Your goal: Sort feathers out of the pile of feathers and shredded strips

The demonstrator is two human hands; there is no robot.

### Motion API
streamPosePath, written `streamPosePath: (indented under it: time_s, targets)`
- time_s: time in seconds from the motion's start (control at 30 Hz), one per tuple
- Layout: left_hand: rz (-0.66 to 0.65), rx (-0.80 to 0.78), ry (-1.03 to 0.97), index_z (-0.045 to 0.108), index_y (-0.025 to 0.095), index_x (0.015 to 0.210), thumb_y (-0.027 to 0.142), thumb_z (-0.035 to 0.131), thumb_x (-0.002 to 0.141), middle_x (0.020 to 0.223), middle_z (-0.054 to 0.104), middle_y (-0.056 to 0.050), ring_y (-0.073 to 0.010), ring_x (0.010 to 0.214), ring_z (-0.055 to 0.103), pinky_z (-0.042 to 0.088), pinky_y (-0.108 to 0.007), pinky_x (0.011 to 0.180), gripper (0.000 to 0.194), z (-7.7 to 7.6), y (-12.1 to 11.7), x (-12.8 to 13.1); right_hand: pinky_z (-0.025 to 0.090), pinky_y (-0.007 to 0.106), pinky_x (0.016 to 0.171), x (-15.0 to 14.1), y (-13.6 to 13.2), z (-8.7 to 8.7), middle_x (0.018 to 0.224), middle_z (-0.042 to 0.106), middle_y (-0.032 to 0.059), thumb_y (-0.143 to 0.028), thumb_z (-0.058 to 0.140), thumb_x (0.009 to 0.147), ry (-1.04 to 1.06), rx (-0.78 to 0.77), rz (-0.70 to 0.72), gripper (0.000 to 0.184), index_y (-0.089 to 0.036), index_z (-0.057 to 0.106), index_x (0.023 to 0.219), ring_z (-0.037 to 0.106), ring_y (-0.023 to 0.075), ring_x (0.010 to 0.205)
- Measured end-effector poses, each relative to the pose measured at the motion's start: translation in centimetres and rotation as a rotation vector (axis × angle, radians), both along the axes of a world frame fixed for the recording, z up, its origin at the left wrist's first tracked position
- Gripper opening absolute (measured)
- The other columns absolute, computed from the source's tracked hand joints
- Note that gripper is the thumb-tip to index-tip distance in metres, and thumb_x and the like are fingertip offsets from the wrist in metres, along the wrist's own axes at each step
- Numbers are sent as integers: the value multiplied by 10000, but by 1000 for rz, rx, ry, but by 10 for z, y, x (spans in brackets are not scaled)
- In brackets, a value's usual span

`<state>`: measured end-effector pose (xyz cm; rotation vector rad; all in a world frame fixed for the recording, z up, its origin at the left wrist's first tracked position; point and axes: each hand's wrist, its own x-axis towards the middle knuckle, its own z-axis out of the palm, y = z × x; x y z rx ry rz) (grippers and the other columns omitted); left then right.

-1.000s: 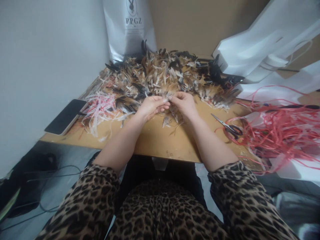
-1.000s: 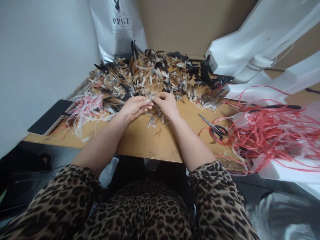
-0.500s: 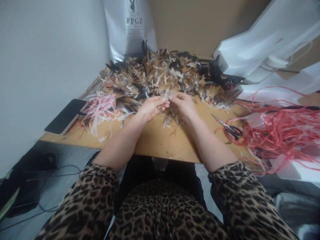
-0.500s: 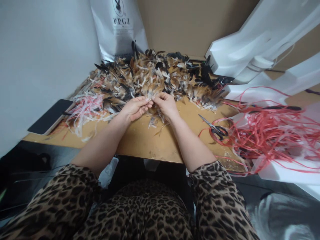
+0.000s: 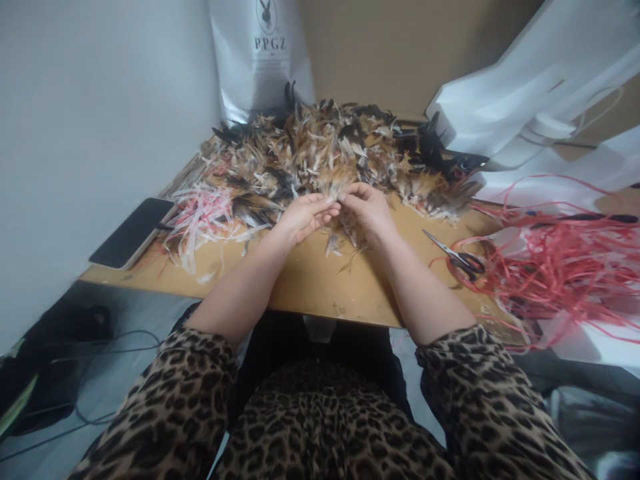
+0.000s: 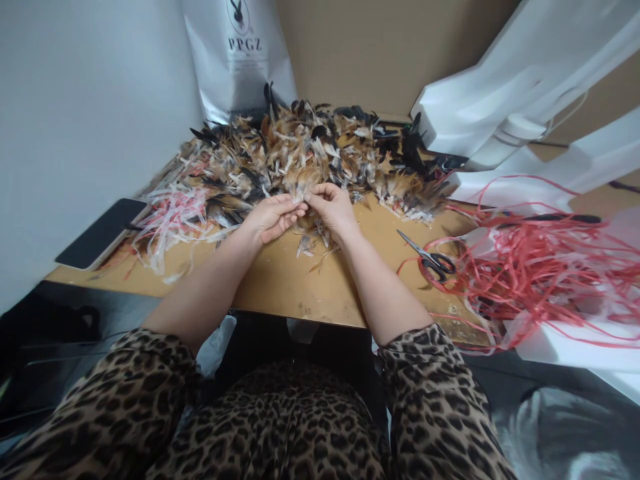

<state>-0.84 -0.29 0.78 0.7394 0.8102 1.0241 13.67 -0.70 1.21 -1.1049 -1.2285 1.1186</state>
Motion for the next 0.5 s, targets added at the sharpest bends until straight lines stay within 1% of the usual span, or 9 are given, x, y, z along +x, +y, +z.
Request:
streamPosePath:
  time_s: [0.13,0.3,0.4,0.5]
  targets:
    - [42,4,-14,604,93,726,59,634,820,668,692,-29,-38,550,634,475,-112,543,104,-1,2,1,437,243,604,-1,0,-1,644,595,-25,-382,736,610,-13,-27,-17,257,-192,597,715,517,95,579]
    - [28,43,7,621,88,737,82,657,809,665,691,-39,-59,570,655,478,-127,546,81,-5,3,2,462,255,638,-1,2,-5,676,640,-4,-376,750,602,-12,-18,-6,256,-184,607,693,566,110,617]
    - [26,57,27,626,88,737,100,683,793,688,700,-46,-69,579,665,482,-135,547,80,-6,2,2,462,259,639,-1,1,-3,681,650,3,-350,731,621,-56,-5,-24,214,-179,626,694,579,118,628]
    - [13,59,38,638,81,749,85,652,811,688,703,-52,-72,578,667,481,-137,541,63,-5,1,2,453,254,631,-1,-2,1,670,645,-2,-320,722,625,-75,8,-38,181,-175,636,689,571,114,616]
